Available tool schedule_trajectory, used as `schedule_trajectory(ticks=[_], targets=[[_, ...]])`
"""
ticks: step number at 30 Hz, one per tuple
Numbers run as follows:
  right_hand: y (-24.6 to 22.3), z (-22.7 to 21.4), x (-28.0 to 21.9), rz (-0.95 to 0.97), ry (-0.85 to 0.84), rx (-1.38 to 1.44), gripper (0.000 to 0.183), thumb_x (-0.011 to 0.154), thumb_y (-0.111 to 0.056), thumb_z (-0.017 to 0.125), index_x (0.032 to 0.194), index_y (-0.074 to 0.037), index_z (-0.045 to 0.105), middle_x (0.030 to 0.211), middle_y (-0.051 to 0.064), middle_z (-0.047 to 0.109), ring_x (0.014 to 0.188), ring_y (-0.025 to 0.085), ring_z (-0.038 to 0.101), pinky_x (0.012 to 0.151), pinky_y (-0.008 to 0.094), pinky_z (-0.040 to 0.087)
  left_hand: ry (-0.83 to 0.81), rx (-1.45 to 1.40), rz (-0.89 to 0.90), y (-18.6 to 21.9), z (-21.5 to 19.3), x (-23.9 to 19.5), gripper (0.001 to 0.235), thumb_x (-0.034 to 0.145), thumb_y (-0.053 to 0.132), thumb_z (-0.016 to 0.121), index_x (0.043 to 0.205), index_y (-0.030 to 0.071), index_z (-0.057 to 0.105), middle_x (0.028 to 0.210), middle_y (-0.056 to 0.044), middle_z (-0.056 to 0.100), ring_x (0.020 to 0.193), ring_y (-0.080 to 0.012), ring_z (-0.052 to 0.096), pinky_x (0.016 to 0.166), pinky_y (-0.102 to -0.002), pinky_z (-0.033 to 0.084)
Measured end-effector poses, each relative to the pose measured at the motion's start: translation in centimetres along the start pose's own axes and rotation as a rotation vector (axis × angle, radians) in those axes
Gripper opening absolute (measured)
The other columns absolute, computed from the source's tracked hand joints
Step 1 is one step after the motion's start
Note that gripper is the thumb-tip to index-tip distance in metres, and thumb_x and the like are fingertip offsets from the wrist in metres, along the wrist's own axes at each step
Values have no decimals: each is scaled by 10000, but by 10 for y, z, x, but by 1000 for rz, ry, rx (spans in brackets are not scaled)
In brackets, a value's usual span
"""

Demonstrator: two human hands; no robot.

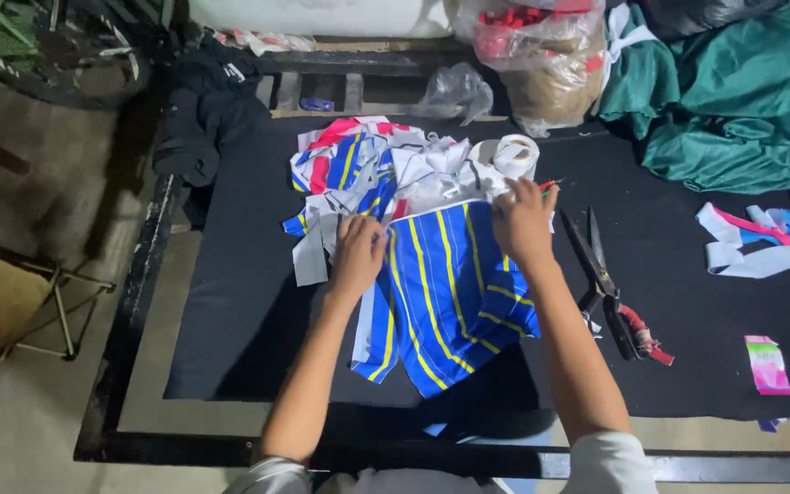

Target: Cutting out garment pieces from striped fabric using large industrial scissors on a cutting table.

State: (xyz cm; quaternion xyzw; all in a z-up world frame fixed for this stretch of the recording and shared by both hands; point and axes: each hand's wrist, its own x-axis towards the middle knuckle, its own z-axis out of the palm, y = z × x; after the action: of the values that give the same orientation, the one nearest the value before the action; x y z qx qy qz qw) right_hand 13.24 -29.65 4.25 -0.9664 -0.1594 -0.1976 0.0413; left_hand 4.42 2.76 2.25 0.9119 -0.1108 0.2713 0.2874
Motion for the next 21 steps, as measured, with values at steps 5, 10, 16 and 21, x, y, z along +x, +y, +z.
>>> schedule_trajectory(ticks=[5, 10, 16, 21], targets=[[4, -99, -8, -103, 50, 750, 164, 821, -110, 808, 811, -60, 652, 1230, 147, 708, 1220, 395, 614, 1077, 564, 392, -169, -408, -202, 66, -99, 18, 113, 1073, 249, 551, 1062, 137, 547, 807, -124, 669, 828, -330, 676, 761, -422, 536], [37, -154, -40, 29, -220, 1206, 329, 757, -18, 835, 629, -48, 532, 681, 50, 627, 688, 189, 579, 692, 365, 449, -202, -364, -184, 66, -144, 23, 107, 1051, 266, 571, 1103, 174, 587, 864, -112, 726, 886, -375, 720, 791, -467, 566], [75, -184, -75, 156, -363, 1214, 312, 782, -191, 842, 860, -172, 541, 854, -15, 626, 777, 85, 619, 602, 244, 532, -244, -355, -65, 75, -176, 14, 120, 1039, 220, 579, 1034, 100, 585, 921, -39, 668, 879, -183, 702, 726, -303, 541], [58, -236, -76, 466, -615, 912, 487, 747, -82, 840, 1226, -37, 766, 949, 115, 766, 523, 182, 553, 381, 318, 456, -588, -404, -307, 92, -191, 3, 277, 872, 245, 770, 1132, 157, 730, 1156, -27, 775, 1094, -178, 767, 787, -320, 673]])
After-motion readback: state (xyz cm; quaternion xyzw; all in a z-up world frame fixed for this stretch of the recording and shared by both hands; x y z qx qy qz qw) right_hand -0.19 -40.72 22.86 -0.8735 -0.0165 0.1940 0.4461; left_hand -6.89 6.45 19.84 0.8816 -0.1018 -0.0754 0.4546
